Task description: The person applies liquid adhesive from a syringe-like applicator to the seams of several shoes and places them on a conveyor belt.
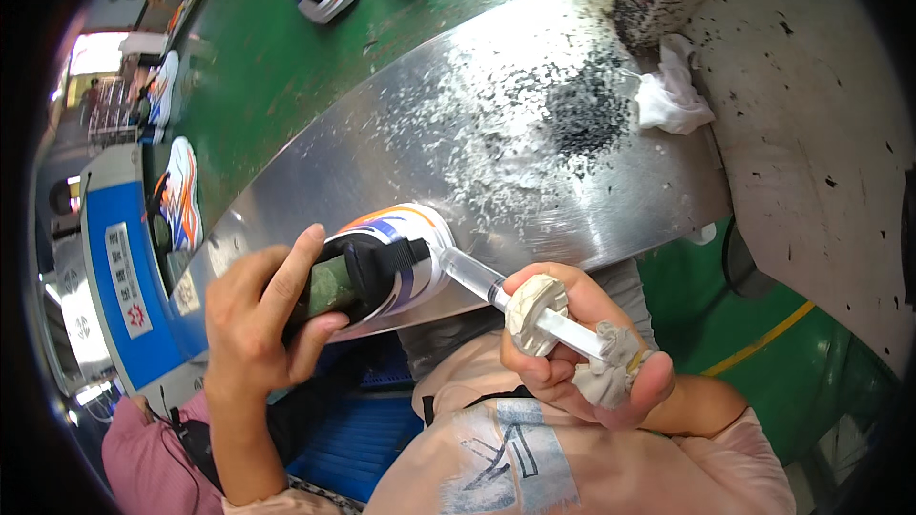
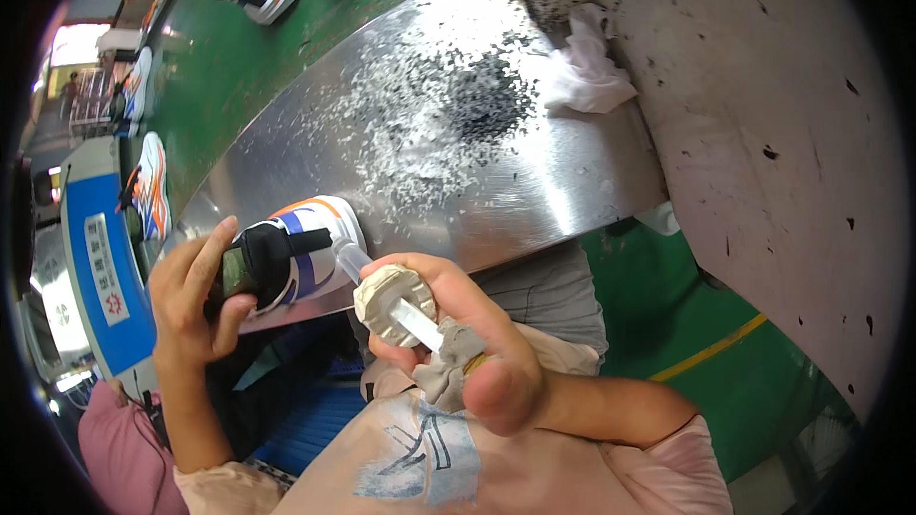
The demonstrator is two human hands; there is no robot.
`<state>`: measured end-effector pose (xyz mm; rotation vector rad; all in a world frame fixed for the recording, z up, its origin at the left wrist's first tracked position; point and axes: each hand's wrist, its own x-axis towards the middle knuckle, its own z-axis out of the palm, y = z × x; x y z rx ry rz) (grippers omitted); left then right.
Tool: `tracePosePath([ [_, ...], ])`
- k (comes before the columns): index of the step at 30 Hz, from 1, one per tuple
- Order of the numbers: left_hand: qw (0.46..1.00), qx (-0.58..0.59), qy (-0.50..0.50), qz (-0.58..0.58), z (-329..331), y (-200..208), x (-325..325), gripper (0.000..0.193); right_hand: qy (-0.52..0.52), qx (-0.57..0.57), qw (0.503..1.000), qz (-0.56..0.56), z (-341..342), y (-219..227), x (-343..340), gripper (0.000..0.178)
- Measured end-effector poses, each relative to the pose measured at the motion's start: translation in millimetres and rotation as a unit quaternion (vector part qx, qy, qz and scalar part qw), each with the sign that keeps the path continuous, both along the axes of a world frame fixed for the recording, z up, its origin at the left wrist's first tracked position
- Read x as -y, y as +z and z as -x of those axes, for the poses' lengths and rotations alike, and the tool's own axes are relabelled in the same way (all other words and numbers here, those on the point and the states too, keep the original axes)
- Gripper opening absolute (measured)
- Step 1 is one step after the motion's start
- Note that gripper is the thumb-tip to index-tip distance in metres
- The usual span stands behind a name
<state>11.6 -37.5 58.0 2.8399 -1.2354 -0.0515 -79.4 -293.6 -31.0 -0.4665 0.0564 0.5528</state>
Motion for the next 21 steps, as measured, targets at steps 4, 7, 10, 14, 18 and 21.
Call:
tracePosePath([
  [4,0.984,-0.04,0.17,0.026,18.9,2.4,32.3,0.045,-0.033,0.015,0.999,0.004,0.9,5.5,1.8,0.115],
  [7,0.967,-0.034,0.243,0.064,27.4,-1.8,47.4,0.04,-0.055,0.025,0.998,-0.002,4.1,8.2,-3.0,0.112],
  [10,0.956,-0.03,0.287,0.059,28.1,-0.5,57.2,0.042,-0.091,0.028,0.995,0.004,10.3,14.5,-12.8,0.109],
  [14,0.939,-0.029,0.336,0.065,26.5,1.4,67.4,0.037,-0.118,0.047,0.992,0.001,19.9,20.9,-25.3,0.106],
  [18,0.931,-0.039,0.356,0.071,21.3,4.6,69.9,0.037,-0.093,0.006,0.995,0.047,26.7,29.6,-35.3,0.121],
  [21,0.928,-0.051,0.36,0.086,17.4,6.3,66.5,0.034,-0.107,0.043,0.99,0.082,39.1,30.4,-48.4,0.121],
])
